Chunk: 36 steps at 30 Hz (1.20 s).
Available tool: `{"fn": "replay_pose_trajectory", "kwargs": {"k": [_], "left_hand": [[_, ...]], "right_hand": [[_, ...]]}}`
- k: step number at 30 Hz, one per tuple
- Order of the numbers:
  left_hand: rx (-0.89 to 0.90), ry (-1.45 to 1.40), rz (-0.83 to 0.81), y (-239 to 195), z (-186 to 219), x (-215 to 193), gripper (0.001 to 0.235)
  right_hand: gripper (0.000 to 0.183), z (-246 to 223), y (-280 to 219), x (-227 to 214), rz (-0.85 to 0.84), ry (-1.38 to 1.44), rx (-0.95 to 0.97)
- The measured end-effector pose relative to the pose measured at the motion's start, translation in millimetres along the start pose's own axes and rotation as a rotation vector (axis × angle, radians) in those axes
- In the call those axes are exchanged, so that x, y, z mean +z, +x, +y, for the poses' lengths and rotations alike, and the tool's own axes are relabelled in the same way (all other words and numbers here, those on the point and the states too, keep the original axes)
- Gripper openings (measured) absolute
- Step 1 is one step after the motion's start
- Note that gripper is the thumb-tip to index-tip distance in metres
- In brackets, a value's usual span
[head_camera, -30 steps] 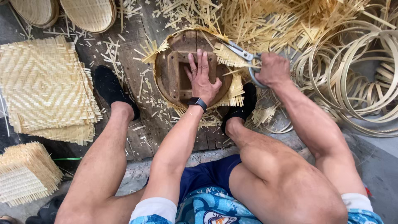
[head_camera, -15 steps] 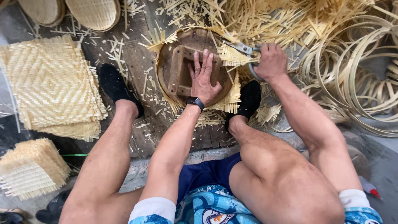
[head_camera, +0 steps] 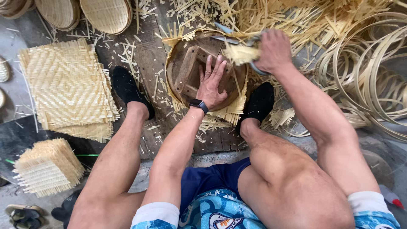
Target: The person places a woven mat onto a wooden mold, then uses shears to trim the excess mat edges around the circular rim. The person repeats this process with multiple mats, stacking the finished pieces aside.
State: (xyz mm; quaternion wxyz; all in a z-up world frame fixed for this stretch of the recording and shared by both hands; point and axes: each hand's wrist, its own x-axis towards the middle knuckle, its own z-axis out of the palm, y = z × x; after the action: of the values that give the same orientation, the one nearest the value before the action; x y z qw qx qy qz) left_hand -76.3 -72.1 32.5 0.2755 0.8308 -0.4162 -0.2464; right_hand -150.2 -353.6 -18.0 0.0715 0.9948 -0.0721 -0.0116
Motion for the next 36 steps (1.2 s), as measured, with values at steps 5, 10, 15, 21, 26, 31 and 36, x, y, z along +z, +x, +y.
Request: {"fn": "replay_pose_trajectory", "kwargs": {"k": [5, 10, 15, 21, 26, 31, 36], "left_hand": [[0.082, 0.199, -0.197, -5, -4, -22, 0.117], [-0.711, -0.066, 0.049, 12, 23, -11, 0.109], [-0.787, 0.16, 0.062, 41, 42, 14, 0.108], [-0.443, 0.332, 0.008, 14, 22, 5, 0.103], [-0.415, 0.308, -0.023, 14, 24, 5, 0.106], [-0.36, 0.319, -0.123, 9, 20, -8, 0.106], [-0.144, 0.407, -0.22, 0, 16, -17, 0.11]], "right_hand": [[0.022, 22, -20, 10, -0.296, 0.301, 0.02], [0.025, 31, -51, 10, -0.314, 0.31, 0.073], [0.041, -9, 6, 8, -0.055, 0.067, 0.012], [0.019, 25, -31, -7, -0.715, 0.314, 0.121], [0.041, 3, -12, 0, -0.031, 0.146, -0.01], [0.022, -3, 8, 9, -0.389, 0.243, 0.035], [0.018, 31, -31, -5, -0.394, 0.302, 0.024]]}}
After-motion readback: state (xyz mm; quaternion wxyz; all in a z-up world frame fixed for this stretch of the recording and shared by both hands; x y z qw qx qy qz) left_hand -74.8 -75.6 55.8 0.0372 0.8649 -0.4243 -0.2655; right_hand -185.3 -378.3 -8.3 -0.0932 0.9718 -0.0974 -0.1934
